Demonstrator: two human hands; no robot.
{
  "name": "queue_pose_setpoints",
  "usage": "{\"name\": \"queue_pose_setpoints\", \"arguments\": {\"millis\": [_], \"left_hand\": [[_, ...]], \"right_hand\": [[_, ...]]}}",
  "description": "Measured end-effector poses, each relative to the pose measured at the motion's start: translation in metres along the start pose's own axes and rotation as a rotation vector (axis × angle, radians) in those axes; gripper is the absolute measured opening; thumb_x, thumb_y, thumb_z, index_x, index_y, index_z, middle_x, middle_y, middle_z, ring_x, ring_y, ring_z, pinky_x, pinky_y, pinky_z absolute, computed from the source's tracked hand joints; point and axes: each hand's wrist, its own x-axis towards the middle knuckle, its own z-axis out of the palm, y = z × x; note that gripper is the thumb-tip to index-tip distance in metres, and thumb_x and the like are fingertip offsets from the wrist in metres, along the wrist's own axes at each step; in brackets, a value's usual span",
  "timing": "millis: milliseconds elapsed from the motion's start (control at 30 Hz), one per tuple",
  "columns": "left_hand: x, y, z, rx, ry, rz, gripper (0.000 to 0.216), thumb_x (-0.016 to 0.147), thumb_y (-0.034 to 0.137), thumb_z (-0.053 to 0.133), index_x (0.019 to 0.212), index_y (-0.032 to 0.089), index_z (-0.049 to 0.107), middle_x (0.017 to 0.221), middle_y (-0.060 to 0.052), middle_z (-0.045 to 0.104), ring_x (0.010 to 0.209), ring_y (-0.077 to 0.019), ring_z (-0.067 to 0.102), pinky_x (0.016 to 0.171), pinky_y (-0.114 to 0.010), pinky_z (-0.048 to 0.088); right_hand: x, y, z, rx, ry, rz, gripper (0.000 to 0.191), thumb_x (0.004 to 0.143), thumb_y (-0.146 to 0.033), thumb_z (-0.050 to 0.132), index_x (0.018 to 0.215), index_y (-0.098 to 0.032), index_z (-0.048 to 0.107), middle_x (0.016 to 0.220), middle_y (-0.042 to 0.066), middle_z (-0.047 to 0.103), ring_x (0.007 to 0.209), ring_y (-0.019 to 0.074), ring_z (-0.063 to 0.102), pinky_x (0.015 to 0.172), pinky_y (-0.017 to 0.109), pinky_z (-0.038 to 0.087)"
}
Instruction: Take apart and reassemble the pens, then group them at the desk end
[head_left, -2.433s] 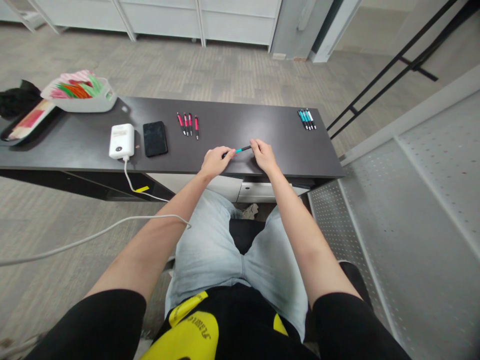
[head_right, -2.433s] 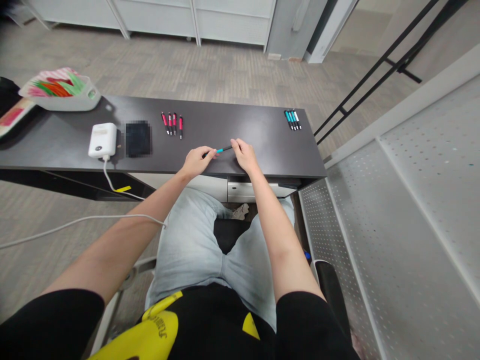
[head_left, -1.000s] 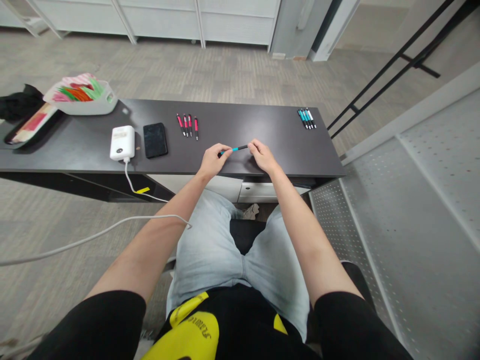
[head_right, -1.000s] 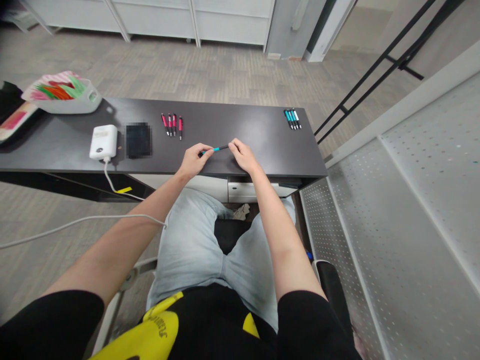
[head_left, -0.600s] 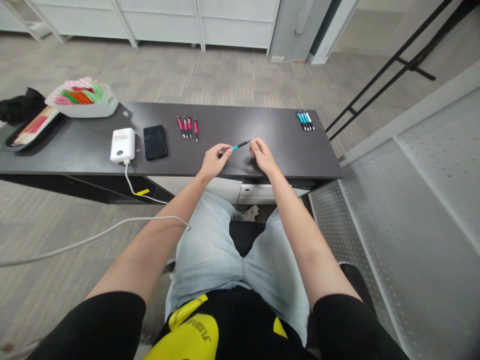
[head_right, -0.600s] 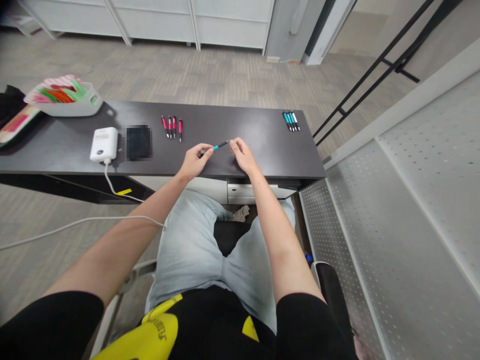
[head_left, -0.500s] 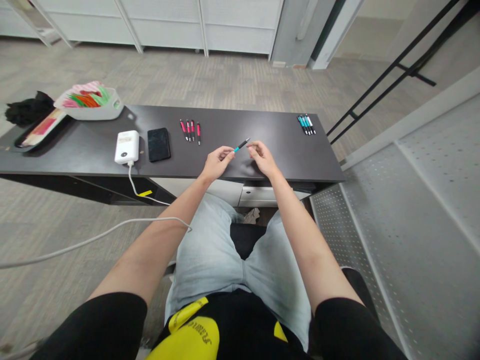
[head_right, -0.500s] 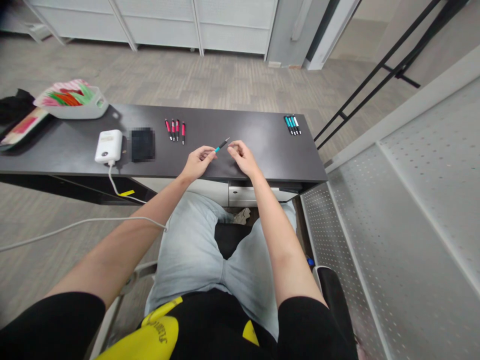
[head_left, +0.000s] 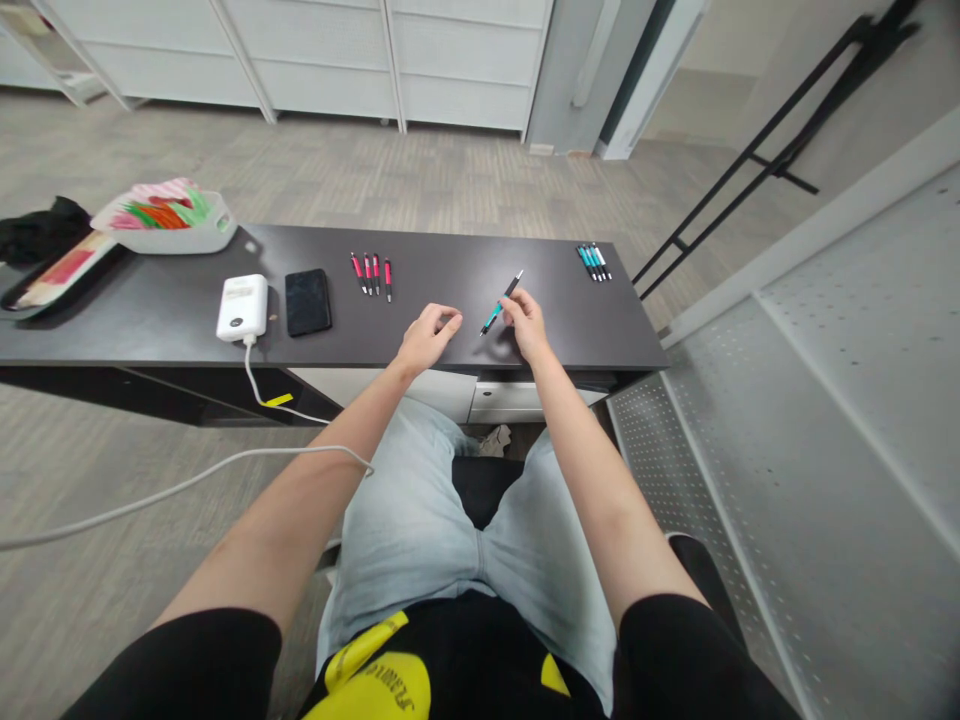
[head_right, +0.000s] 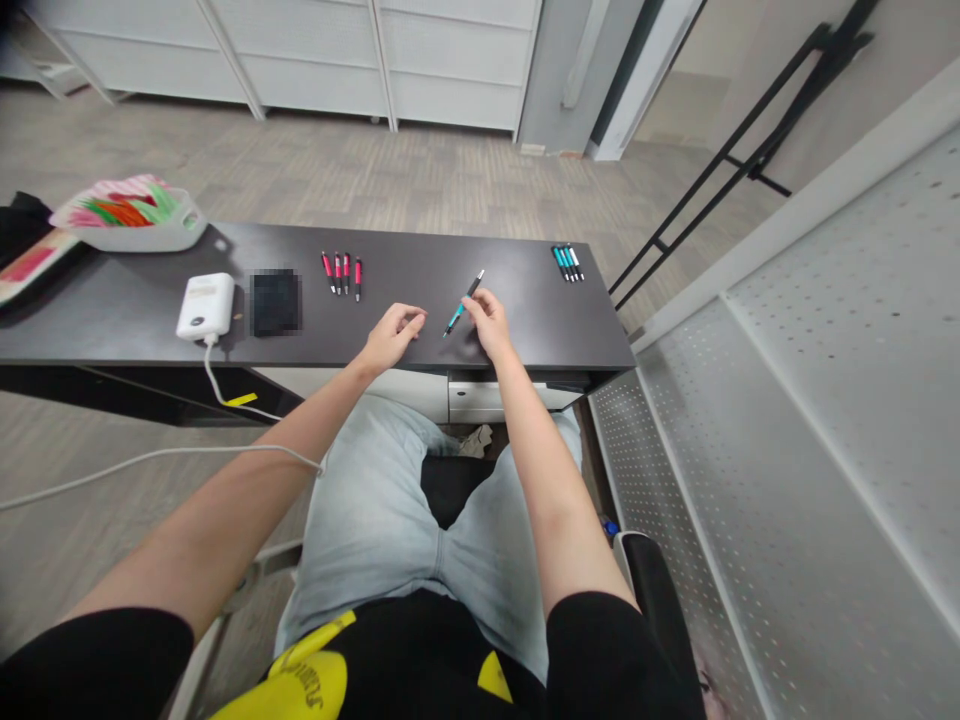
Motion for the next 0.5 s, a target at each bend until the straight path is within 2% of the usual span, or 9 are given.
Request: {"name": "queue_pose_setpoints", "arguments": {"millis": [67,100,133,200,267,333,433,500], "left_hand": [[-0.006,0.012,-0.004,0.224,-0.105,0.031,0.039,0.106,0.052,0.082,0.134,0.025,0.080,0.153,-0.018,0.071,0.111,-0.0331,0.081,0.119,-0.055,0.059],[-0.010,0.018,-0.007,0.325,-0.179,0.077,0.050,0.105,0.053,0.084,0.145,0.024,0.077,0.162,-0.020,0.066,0.129,-0.0396,0.078,0.127,-0.060,0.053],[-0.013,0.024,-0.009,0.408,-0.238,0.103,0.060,0.104,0.054,0.085,0.153,0.023,0.073,0.167,-0.023,0.061,0.145,-0.0452,0.070,0.132,-0.064,0.049],[-0.017,0.034,-0.011,0.501,-0.293,0.103,0.071,0.107,0.057,0.078,0.166,0.019,0.064,0.173,-0.028,0.056,0.164,-0.0484,0.056,0.136,-0.067,0.045],[-0.018,0.038,-0.013,0.535,-0.309,0.088,0.080,0.110,0.060,0.071,0.174,0.014,0.056,0.176,-0.031,0.052,0.169,-0.0484,0.049,0.138,-0.068,0.043],[-0.015,0.038,-0.015,0.557,-0.345,0.095,0.084,0.109,0.063,0.069,0.176,0.013,0.054,0.176,-0.032,0.052,0.167,-0.0492,0.050,0.137,-0.069,0.044],[-0.006,0.034,-0.022,0.571,-0.414,0.126,0.072,0.110,0.062,0.062,0.168,0.019,0.063,0.172,-0.029,0.057,0.157,-0.0478,0.058,0.132,-0.069,0.048],[0.001,0.031,-0.028,0.585,-0.418,0.148,0.066,0.112,0.062,0.055,0.163,0.022,0.067,0.171,-0.027,0.059,0.153,-0.0474,0.060,0.132,-0.069,0.048]], "right_hand": [[0.003,0.002,-0.001,0.107,0.104,0.026,0.052,0.096,-0.066,0.089,0.089,-0.030,0.052,0.079,-0.004,0.053,0.067,0.0167,0.045,0.064,0.034,0.044],[0.005,0.003,-0.001,0.175,0.157,0.040,0.053,0.094,-0.064,0.092,0.089,-0.030,0.052,0.076,-0.006,0.051,0.065,0.0150,0.041,0.061,0.032,0.039],[0.006,0.003,-0.002,0.240,0.201,0.054,0.053,0.092,-0.061,0.094,0.089,-0.030,0.052,0.073,-0.007,0.050,0.063,0.0138,0.038,0.058,0.031,0.034],[0.005,0.002,-0.005,0.319,0.247,0.067,0.051,0.090,-0.053,0.096,0.090,-0.030,0.051,0.066,-0.010,0.047,0.061,0.0126,0.036,0.057,0.028,0.029],[0.003,-0.001,-0.012,0.330,0.238,0.057,0.046,0.089,-0.046,0.096,0.093,-0.031,0.053,0.063,-0.012,0.050,0.060,0.0127,0.038,0.057,0.026,0.029],[0.000,-0.004,-0.026,0.311,0.220,0.035,0.044,0.084,-0.042,0.097,0.095,-0.032,0.056,0.065,-0.011,0.061,0.060,0.0136,0.043,0.058,0.026,0.033],[-0.003,-0.009,-0.056,0.228,0.221,0.000,0.038,0.078,-0.044,0.095,0.091,-0.034,0.061,0.073,-0.006,0.076,0.062,0.0165,0.051,0.060,0.028,0.043],[-0.003,-0.010,-0.080,0.110,0.249,-0.001,0.029,0.080,-0.049,0.089,0.091,-0.035,0.067,0.081,-0.002,0.082,0.067,0.0200,0.060,0.063,0.032,0.051]]}}
